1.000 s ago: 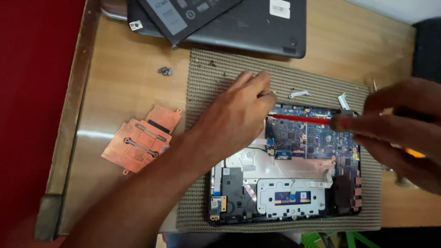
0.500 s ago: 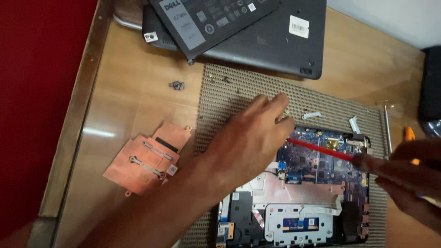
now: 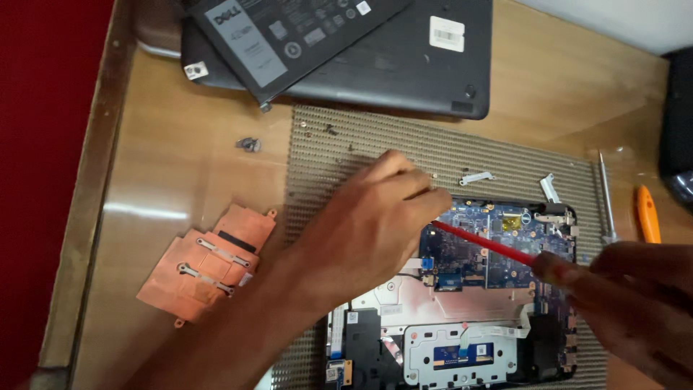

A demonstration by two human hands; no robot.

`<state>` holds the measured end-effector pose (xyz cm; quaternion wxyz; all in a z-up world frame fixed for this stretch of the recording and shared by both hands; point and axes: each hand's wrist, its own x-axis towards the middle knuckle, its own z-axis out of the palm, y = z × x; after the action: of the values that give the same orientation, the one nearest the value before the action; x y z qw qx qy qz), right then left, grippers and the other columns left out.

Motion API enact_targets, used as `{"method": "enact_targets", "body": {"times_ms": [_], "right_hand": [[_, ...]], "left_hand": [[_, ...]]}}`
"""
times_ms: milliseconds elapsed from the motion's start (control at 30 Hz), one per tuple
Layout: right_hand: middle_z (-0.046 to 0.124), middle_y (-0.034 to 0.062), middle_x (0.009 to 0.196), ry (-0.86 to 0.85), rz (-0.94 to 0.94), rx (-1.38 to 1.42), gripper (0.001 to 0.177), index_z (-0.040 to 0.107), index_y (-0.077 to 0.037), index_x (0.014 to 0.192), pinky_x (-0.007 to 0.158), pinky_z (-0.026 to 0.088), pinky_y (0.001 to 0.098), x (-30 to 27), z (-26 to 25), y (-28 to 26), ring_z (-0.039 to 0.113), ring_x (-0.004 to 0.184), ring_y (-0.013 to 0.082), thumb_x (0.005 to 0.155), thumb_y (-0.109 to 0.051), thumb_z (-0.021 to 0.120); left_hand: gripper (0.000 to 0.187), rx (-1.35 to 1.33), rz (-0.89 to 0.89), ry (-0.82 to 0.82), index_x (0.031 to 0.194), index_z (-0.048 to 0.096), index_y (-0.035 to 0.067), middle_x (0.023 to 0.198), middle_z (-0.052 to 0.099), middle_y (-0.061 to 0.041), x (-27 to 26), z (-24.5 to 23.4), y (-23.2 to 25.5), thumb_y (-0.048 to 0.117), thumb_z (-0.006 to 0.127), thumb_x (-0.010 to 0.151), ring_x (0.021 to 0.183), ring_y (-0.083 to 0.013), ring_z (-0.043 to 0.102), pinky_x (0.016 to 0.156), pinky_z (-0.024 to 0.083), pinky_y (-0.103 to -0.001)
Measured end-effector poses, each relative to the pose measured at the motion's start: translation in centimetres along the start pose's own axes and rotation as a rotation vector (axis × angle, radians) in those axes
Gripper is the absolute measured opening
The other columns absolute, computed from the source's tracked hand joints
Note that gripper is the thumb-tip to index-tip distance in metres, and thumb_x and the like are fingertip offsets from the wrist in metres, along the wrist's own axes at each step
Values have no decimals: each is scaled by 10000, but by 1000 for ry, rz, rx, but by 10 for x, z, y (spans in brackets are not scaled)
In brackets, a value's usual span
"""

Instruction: The person works on the internal components of a disassembled laptop placed on a desk. They use their hands to connect a small ribbon cable to the motherboard and then use a red-handled screwdriver to tighten screws securing the component.

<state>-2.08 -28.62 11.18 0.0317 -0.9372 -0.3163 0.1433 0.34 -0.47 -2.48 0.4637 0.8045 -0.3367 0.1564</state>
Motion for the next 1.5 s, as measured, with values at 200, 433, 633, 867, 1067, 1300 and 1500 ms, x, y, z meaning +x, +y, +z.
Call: {"method": "enact_targets", "body": {"times_ms": [200, 433, 633, 867, 1067, 1300, 1500], "right_hand": [[578, 3, 1405, 97, -210, -122, 789, 475, -36, 1481, 1040, 511, 181, -13, -3, -15, 662, 1200, 33, 728, -135, 687], [727, -84, 1367, 37, 93, 134, 670, 635, -77, 1328, 995, 602, 106, -26, 4, -20, 716, 1293, -17, 673, -128, 761], [605, -14, 1304, 149, -157, -116, 672, 573, -110, 1429, 885, 549, 146, -8, -2, -26, 691, 1019, 13, 768, -129, 686], [696, -62, 951, 88, -150, -47, 767, 547, -127, 1460, 613, 588, 132, -2, -5, -18, 726, 589, -10, 729, -193, 769], [695, -97, 1189, 33, -156, 43, 837, 472, -126, 1512, 763, 628, 37, -11, 0, -6, 800, 888, -84, 719, -121, 739], [899, 280, 906, -41, 818, 656, 255, 862, 245, 1037, 749, 680, 328, 9, -3, -18, 933, 829, 272, 883, 128, 695], [892, 366, 758, -58, 1097, 788, 320, 1002, 233, 931, 661, 641, 420, 19, -5, -25, 903, 721, 372, 931, 137, 697]], "left_hand": [[74, 82, 26, -33, 957, 638, 34, 821, 577, -117, 2, -3, 6, 22, 565, 959, 878, -318, 502, 731, 444, -455], [101, 163, -39, -83, 811, 586, 2, 815, 518, -141, 1, -1, 7, -71, 567, 878, 898, -327, 498, 642, 463, -463], [128, 149, -68, -36, 729, 506, 15, 857, 493, -159, -1, 2, 4, -93, 568, 757, 908, -347, 497, 673, 459, -485], [164, 239, -87, 72, 697, 519, -3, 957, 489, -185, -1, 9, 5, -145, 545, 776, 893, -334, 481, 734, 460, -445], [101, 235, -139, 11, 704, 591, 22, 965, 510, -160, 0, 9, 5, -67, 631, 733, 905, -326, 485, 768, 456, -444], [104, 208, -194, -23, 816, 674, -36, 1045, 555, -168, 0, 10, 4, -48, 698, 716, 967, -327, 503, 811, 480, -451], [125, 339, -114, -44, 745, 653, 52, 902, 530, -111, 0, 6, 5, 97, 769, 732, 915, -287, 486, 846, 447, -401]]}}
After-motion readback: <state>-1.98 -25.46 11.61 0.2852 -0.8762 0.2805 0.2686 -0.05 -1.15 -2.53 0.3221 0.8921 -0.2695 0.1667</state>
